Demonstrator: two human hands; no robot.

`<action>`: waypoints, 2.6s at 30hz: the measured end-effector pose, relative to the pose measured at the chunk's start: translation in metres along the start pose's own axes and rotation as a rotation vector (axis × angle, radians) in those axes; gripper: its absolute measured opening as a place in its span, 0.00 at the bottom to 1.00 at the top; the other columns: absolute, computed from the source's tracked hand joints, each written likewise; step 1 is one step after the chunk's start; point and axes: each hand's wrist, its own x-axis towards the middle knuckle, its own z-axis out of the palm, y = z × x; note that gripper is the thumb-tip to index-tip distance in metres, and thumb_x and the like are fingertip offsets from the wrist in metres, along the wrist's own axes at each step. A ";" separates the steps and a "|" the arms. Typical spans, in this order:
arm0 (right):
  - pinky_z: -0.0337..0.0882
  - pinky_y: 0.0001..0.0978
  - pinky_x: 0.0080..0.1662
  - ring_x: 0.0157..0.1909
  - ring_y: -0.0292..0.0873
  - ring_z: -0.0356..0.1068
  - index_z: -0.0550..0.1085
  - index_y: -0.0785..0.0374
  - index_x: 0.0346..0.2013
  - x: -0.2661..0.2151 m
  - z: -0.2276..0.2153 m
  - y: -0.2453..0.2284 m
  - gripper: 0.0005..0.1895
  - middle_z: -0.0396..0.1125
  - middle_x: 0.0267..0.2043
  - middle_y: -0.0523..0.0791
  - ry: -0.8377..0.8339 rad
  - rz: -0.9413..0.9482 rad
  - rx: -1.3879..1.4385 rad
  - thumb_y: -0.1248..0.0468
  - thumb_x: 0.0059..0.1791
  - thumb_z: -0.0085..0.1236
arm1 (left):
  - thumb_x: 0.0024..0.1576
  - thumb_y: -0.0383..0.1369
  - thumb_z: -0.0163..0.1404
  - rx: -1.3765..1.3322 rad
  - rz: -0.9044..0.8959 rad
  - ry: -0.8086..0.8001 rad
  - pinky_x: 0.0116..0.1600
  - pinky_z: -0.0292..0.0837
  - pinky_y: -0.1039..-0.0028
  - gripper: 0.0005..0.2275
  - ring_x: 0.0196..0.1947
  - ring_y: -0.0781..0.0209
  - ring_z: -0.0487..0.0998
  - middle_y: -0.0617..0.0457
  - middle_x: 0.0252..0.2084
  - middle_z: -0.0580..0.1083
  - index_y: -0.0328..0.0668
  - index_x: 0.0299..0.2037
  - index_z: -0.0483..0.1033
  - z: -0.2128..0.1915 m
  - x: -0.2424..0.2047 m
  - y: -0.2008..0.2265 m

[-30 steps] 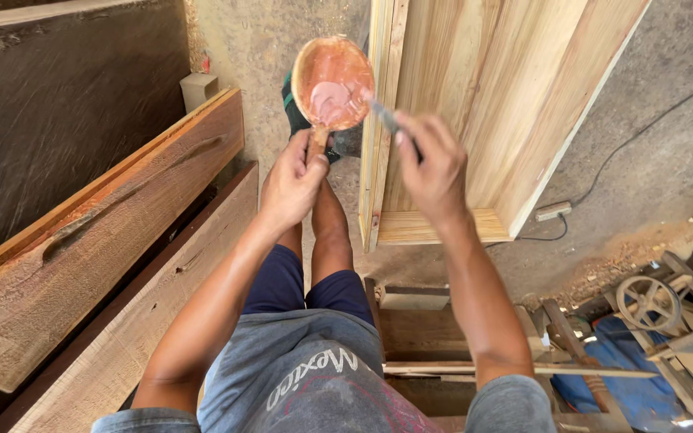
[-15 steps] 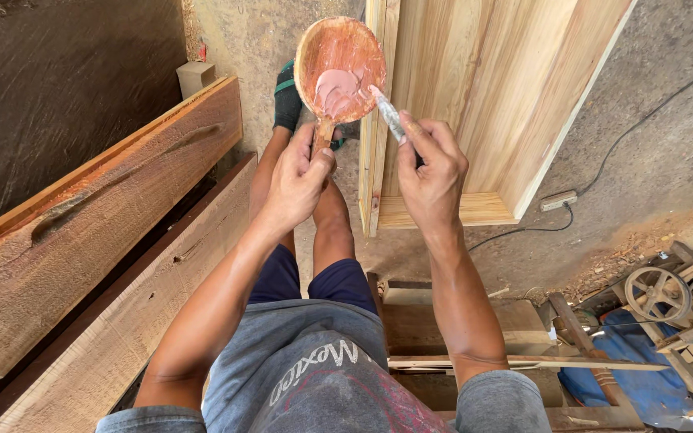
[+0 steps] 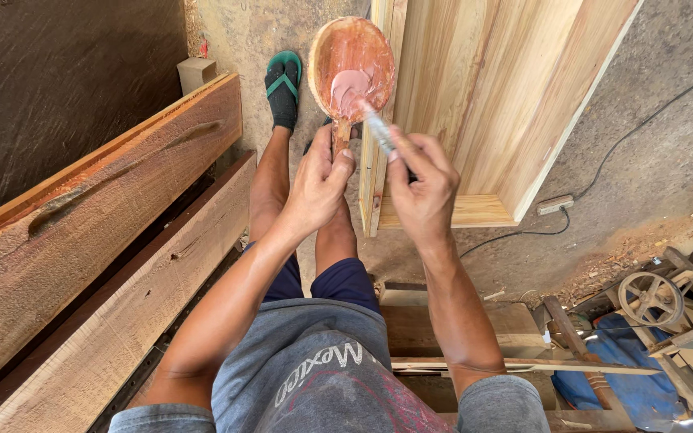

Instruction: The person applies a pinkish paste to the edges of a wooden drawer using a small wooden scoop and a metal spatula. They spread the paste along the joints and edges of the drawer, then reposition the drawer to continue applying the paste to other edges.

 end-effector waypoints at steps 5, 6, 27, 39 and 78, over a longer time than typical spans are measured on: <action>0.73 0.31 0.44 0.43 0.40 0.73 0.76 0.67 0.58 0.002 0.008 -0.009 0.18 0.71 0.46 0.49 0.002 -0.046 -0.002 0.76 0.53 0.57 | 0.65 0.30 0.44 0.082 0.009 -0.027 0.55 0.70 0.58 0.16 0.51 0.39 0.78 0.34 0.47 0.75 0.31 0.62 0.61 0.005 0.005 -0.004; 0.73 0.31 0.44 0.43 0.40 0.73 0.75 0.67 0.58 0.000 0.009 -0.011 0.18 0.71 0.46 0.49 -0.017 -0.040 0.028 0.76 0.53 0.58 | 0.66 0.30 0.44 0.101 0.008 -0.037 0.54 0.70 0.57 0.16 0.50 0.37 0.78 0.34 0.46 0.75 0.32 0.61 0.61 0.006 0.005 -0.006; 0.74 0.25 0.38 0.38 0.35 0.73 0.78 0.64 0.57 0.045 0.029 0.013 0.17 0.71 0.44 0.45 -0.027 0.020 0.059 0.76 0.54 0.55 | 0.63 0.32 0.43 0.177 -0.213 -0.060 0.37 0.70 0.56 0.13 0.30 0.42 0.77 0.39 0.29 0.73 0.34 0.55 0.64 -0.027 0.034 -0.027; 0.74 0.36 0.41 0.39 0.42 0.72 0.78 0.64 0.57 0.157 0.060 0.130 0.17 0.69 0.42 0.48 0.232 -0.179 -0.261 0.75 0.54 0.56 | 0.63 0.30 0.44 0.265 -0.078 0.155 0.46 0.69 0.57 0.18 0.38 0.45 0.75 0.37 0.40 0.73 0.28 0.60 0.65 -0.066 0.007 -0.062; 0.75 0.34 0.47 0.48 0.43 0.70 0.79 0.60 0.58 0.148 0.036 0.133 0.20 0.65 0.51 0.45 0.099 -0.377 -0.391 0.76 0.53 0.59 | 0.62 0.29 0.44 0.240 -0.197 0.108 0.52 0.70 0.59 0.21 0.43 0.44 0.76 0.35 0.47 0.73 0.30 0.66 0.62 -0.063 0.021 -0.047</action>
